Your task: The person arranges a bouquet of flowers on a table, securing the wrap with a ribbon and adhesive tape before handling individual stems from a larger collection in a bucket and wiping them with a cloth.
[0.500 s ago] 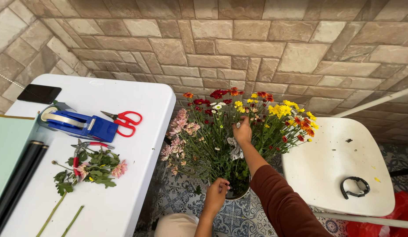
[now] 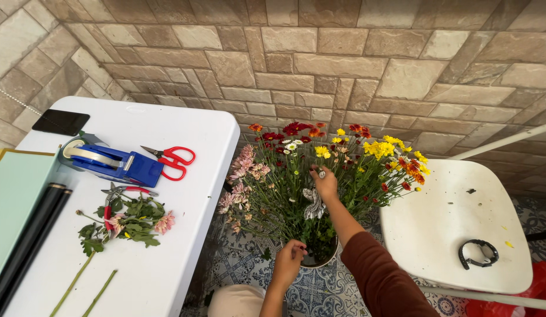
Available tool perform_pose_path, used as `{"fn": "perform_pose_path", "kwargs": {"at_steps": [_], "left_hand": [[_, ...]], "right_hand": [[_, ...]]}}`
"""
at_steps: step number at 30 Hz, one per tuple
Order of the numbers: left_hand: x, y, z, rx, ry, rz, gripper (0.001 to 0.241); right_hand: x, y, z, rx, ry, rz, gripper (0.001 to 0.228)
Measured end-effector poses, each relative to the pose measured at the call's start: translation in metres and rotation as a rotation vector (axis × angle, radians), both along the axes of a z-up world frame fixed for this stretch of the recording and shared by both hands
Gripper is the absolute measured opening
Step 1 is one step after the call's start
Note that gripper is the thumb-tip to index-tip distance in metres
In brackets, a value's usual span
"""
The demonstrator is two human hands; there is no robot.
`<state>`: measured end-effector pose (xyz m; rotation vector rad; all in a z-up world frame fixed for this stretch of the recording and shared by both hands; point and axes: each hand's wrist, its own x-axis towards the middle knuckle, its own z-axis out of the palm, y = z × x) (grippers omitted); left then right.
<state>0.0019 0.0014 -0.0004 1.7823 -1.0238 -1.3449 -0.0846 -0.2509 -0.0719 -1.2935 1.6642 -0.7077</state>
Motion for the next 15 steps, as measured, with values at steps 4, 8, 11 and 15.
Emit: {"fn": "perform_pose_path", "kwargs": {"at_steps": [4, 8, 11, 15], "left_hand": [[-0.003, -0.004, 0.012, 0.024, 0.002, -0.003, 0.018], [-0.007, -0.011, 0.025, 0.033, -0.037, -0.034, 0.017], [-0.005, -0.018, 0.014, -0.055, -0.051, -0.070, 0.017], [-0.007, -0.024, 0.025, -0.037, -0.029, -0.075, 0.018]], "right_hand": [[-0.018, 0.024, 0.029, -0.002, -0.155, 0.008, 0.022], [-0.031, 0.042, 0.045, -0.085, -0.183, 0.145, 0.021], [-0.039, 0.047, 0.027, -0.332, 0.040, 0.338, 0.041], [-0.042, 0.063, 0.034, -0.386, 0.112, 0.300, 0.026]]}}
